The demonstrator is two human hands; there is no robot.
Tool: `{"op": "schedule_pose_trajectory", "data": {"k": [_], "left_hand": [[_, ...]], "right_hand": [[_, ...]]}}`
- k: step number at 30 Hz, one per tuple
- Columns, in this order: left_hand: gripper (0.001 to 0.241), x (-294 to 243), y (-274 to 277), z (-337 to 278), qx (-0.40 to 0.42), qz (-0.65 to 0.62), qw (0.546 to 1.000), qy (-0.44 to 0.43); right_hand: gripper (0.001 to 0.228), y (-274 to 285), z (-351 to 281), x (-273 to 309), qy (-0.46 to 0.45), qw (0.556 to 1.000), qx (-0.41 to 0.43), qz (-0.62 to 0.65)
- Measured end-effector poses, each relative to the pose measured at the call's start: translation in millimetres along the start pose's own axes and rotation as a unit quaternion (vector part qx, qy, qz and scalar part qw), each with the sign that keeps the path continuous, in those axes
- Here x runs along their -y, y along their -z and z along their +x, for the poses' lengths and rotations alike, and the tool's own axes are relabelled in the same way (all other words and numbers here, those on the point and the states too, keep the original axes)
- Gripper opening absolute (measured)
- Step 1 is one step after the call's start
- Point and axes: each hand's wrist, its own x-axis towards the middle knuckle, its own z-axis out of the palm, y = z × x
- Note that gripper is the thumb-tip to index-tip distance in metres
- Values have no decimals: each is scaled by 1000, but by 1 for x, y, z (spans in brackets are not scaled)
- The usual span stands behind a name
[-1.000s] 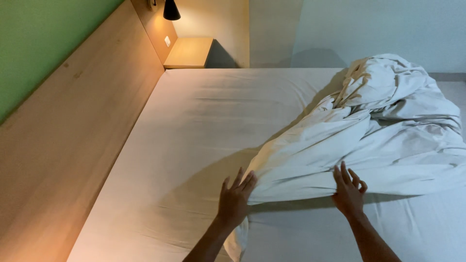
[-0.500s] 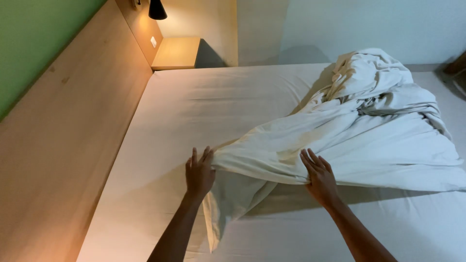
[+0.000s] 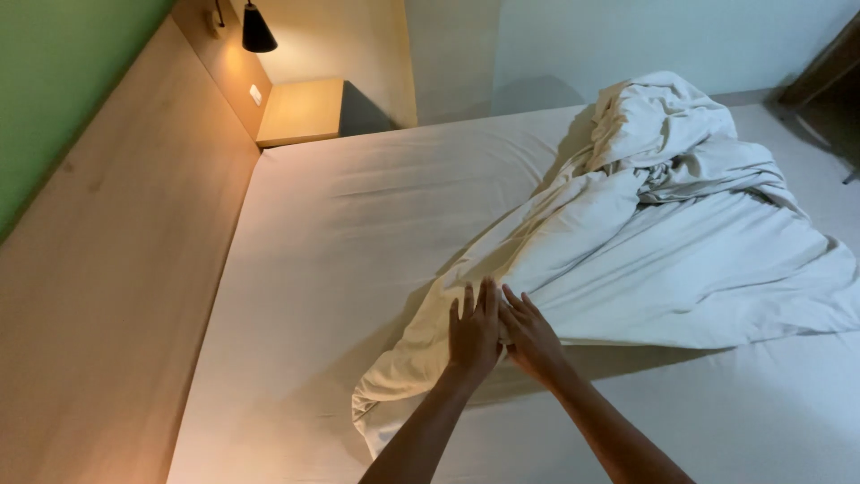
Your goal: The person folds a white duvet on a bed. They gather the duvet, fold it in half, and then fold it again into a smaller rectangular shape. The person smooths the fabric with their hands during the process.
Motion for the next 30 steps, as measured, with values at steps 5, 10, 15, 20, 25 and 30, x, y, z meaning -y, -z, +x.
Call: {"op": "schedule_pose_trajectory", "data": {"k": [5, 10, 15, 20, 25, 30], "left_hand": [[81, 8, -23, 1, -27, 73, 995, -60], [52, 18, -24, -10, -61, 60, 994, -69], [48, 8, -1, -28, -45, 12, 996, -74], [50, 4, 3, -36, -57, -19, 994, -92], [61, 26, 10, -39, -67, -43, 992, -99], [67, 60, 56, -47, -114, -39, 988, -99]], "right_hand": [[95, 7, -20, -1, -56, 998, -12, -18], [89, -13, -39, -35, -91, 990, -72, -84], [98, -17, -72, -89, -270, 955, -11, -124], [96, -2, -99, -122, -294, 947, -31, -122], [100, 1, -99, -113, -301, 947, -10, -109], [111, 21, -71, -61, -264, 964, 17, -14]]}}
